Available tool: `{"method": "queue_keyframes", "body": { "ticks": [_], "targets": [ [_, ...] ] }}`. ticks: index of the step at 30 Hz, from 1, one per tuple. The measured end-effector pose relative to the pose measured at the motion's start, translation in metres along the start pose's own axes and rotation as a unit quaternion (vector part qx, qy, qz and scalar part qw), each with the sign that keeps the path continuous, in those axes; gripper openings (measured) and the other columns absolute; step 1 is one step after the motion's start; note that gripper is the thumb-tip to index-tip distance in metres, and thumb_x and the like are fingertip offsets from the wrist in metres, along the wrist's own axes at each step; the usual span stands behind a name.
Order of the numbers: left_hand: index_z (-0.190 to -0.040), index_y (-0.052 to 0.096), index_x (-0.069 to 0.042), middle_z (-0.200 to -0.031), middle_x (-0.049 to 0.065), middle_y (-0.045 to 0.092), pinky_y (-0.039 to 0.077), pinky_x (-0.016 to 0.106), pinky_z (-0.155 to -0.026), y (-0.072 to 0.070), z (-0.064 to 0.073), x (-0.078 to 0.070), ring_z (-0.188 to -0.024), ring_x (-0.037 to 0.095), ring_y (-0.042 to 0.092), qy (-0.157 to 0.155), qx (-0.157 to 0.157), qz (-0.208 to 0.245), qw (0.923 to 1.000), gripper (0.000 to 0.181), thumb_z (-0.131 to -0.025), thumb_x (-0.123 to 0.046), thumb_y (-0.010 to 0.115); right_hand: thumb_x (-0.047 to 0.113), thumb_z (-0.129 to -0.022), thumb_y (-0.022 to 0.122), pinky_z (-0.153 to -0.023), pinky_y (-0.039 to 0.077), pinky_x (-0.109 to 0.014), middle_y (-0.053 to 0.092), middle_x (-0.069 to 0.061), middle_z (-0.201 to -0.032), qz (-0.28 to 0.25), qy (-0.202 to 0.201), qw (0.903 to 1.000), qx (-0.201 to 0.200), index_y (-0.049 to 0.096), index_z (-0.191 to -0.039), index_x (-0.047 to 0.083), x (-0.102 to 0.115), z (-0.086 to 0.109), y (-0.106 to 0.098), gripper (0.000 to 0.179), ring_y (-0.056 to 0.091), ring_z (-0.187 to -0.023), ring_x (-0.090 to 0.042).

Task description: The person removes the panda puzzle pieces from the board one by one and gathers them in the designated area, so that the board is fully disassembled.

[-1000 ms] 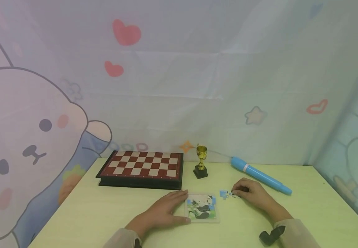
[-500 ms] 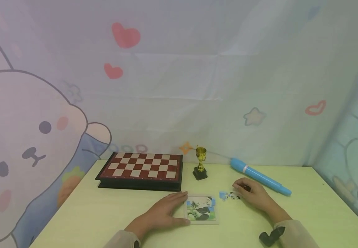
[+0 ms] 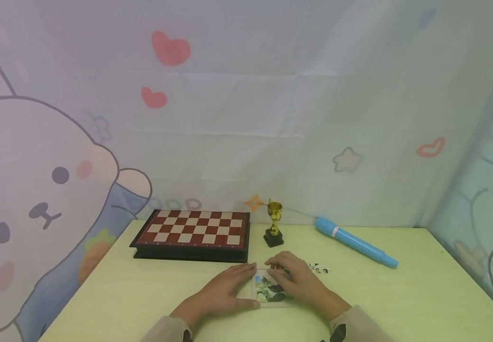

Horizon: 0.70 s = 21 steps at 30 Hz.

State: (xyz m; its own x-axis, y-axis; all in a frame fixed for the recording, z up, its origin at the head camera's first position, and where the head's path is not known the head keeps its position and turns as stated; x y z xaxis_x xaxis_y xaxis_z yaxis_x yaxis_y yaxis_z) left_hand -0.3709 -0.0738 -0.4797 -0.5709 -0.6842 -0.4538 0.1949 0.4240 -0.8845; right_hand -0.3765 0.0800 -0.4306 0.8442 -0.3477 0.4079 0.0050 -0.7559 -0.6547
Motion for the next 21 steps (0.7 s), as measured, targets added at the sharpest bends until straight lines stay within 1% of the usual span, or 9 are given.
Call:
{"method": "queue_keyframes", "body": {
  "ticks": [2, 5, 9, 13, 16, 21],
  "targets": [
    [-0.156, 0.040, -0.023, -0.163, -0.009, 0.030, 0.027, 0.058, -0.118, 0.000, 0.000, 0.001, -0.150, 0.025, 0.028, 0.001, 0.000, 0.001, 1.0000, 0.088, -0.087, -0.074, 0.056, 0.015, -0.099, 0.066, -0.083, 0.058, -0.031, 0.065, 0.003, -0.112, 0.004, -0.001, 1.0000, 0.004, 0.067, -0.119, 0.008, 0.004, -0.005, 0.008, 0.020, 0.062, -0.100, -0.011],
    [-0.156, 0.040, -0.022, -0.163, -0.008, 0.030, 0.028, 0.057, -0.118, 0.000, 0.001, 0.001, -0.149, 0.025, 0.029, 0.004, 0.000, 0.002, 1.0000, 0.088, -0.087, -0.075, 0.056, 0.016, -0.099, 0.066, -0.084, 0.058, -0.029, 0.064, 0.005, -0.112, 0.022, 0.013, 0.9997, 0.002, 0.067, -0.116, 0.009, -0.002, -0.008, 0.009, 0.018, 0.062, -0.103, -0.011],
    [-0.155, 0.041, -0.020, -0.163, -0.007, 0.031, 0.028, 0.057, -0.118, 0.000, 0.001, 0.000, -0.149, 0.026, 0.029, 0.005, -0.001, 0.005, 1.0000, 0.089, -0.087, -0.075, 0.056, 0.018, -0.099, 0.066, -0.085, 0.056, -0.028, 0.063, 0.011, -0.110, 0.064, 0.027, 0.9975, 0.012, 0.068, -0.114, 0.012, -0.018, 0.001, -0.001, 0.016, 0.058, -0.103, -0.007],
    [-0.156, 0.040, -0.022, -0.163, -0.008, 0.030, 0.027, 0.057, -0.118, 0.001, 0.002, -0.002, -0.149, 0.026, 0.029, 0.002, 0.002, 0.007, 1.0000, 0.089, -0.086, -0.075, 0.056, 0.018, -0.095, 0.070, -0.083, 0.053, -0.033, 0.063, 0.012, -0.104, 0.100, 0.025, 0.9945, 0.020, 0.070, -0.109, 0.016, -0.030, 0.013, -0.017, 0.014, 0.053, -0.100, -0.007],
    [-0.156, 0.040, -0.022, -0.163, -0.010, 0.030, 0.027, 0.056, -0.118, 0.001, 0.002, -0.002, -0.149, 0.026, 0.029, 0.001, 0.003, 0.003, 1.0000, 0.088, -0.086, -0.075, 0.056, 0.025, -0.093, 0.073, -0.083, 0.053, -0.034, 0.063, 0.012, -0.105, 0.111, 0.023, 0.9931, 0.032, 0.071, -0.106, 0.019, -0.034, 0.017, -0.023, 0.014, 0.052, -0.099, -0.006],
    [-0.155, 0.041, -0.022, -0.163, -0.009, 0.031, 0.027, 0.056, -0.118, -0.002, 0.002, -0.003, -0.149, 0.026, 0.029, 0.001, -0.001, -0.001, 1.0000, 0.088, -0.087, -0.074, 0.057, 0.039, -0.092, 0.073, -0.085, 0.052, -0.034, 0.064, 0.012, -0.107, 0.123, 0.012, 0.9906, 0.058, 0.070, -0.103, 0.022, -0.036, 0.016, -0.020, 0.021, 0.052, -0.101, -0.006]
  ]
}}
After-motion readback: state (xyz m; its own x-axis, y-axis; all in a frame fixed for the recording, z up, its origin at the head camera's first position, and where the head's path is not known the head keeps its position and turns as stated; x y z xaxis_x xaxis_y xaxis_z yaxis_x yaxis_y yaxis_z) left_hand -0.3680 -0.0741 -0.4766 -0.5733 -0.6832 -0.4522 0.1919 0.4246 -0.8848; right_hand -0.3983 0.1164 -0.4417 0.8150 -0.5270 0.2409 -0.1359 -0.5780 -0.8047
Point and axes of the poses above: each hand's wrist, its own z-axis away from the middle knuckle, its own y-axis out of the palm, x = y × z, the point moved 10 cm from there along -z, towards the middle knuckle
